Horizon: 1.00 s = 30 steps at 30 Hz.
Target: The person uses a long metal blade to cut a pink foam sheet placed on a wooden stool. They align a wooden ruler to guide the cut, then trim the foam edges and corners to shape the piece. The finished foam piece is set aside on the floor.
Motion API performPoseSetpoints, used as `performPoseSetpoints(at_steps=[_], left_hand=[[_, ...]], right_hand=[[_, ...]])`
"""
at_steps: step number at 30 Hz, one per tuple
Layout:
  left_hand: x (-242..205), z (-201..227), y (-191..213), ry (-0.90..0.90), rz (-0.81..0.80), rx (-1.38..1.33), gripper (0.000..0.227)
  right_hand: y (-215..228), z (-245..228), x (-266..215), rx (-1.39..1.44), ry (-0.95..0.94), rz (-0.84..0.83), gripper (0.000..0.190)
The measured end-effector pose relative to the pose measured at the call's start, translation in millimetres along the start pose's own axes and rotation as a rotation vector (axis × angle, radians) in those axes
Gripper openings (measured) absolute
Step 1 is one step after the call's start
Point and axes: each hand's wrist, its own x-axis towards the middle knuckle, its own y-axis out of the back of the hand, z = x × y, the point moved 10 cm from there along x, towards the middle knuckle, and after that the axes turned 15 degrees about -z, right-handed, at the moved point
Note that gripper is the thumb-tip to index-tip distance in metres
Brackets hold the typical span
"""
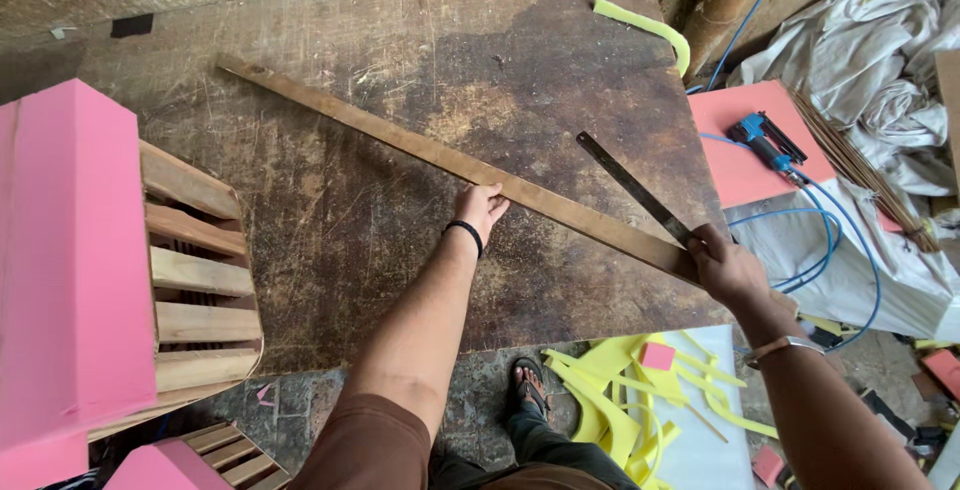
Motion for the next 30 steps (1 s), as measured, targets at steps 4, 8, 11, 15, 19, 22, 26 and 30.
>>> performPoseSetpoints(at_steps=[4, 8, 11, 15, 19, 22, 26, 30], left_hand=[[-26, 7, 6, 0.17, -0.02, 0.435, 0.044], [-68, 28, 4, 0.192, -0.062, 0.586, 0.042], [-105, 63, 9, 0.166, -0.022, 0.684, 0.039], [-170, 137, 2, 0.062, 0.011, 0.891, 0.039], [-259, 218, 8, -0.043, 0.093, 0.991, 0.038], [-336, 272, 30, -0.187, 0.145, 0.917, 0.036], [-445, 357, 78, -0.463, 0.322, 0.99, 0.028], [-554, 414, 155, -0.775, 0.547, 1.066, 0.02]], right_hand=[[-28, -14, 18, 0.007, 0.05, 0.027, 0.028], [-39, -60, 25, 0.162, 0.161, 0.102, 0.021], [-54, -133, 38, 0.432, 0.407, 0.017, 0.015], [-74, -258, 37, 0.855, 0.695, -0.255, 0.013], [-82, -385, -3, 0.759, 0.818, -0.455, 0.015], [-90, -487, -57, 0.808, 0.98, -0.614, 0.018], [-114, -616, -137, 0.542, 1.07, -0.71, 0.017], [-146, -732, -221, 0.469, 1.254, -0.727, 0.016]])
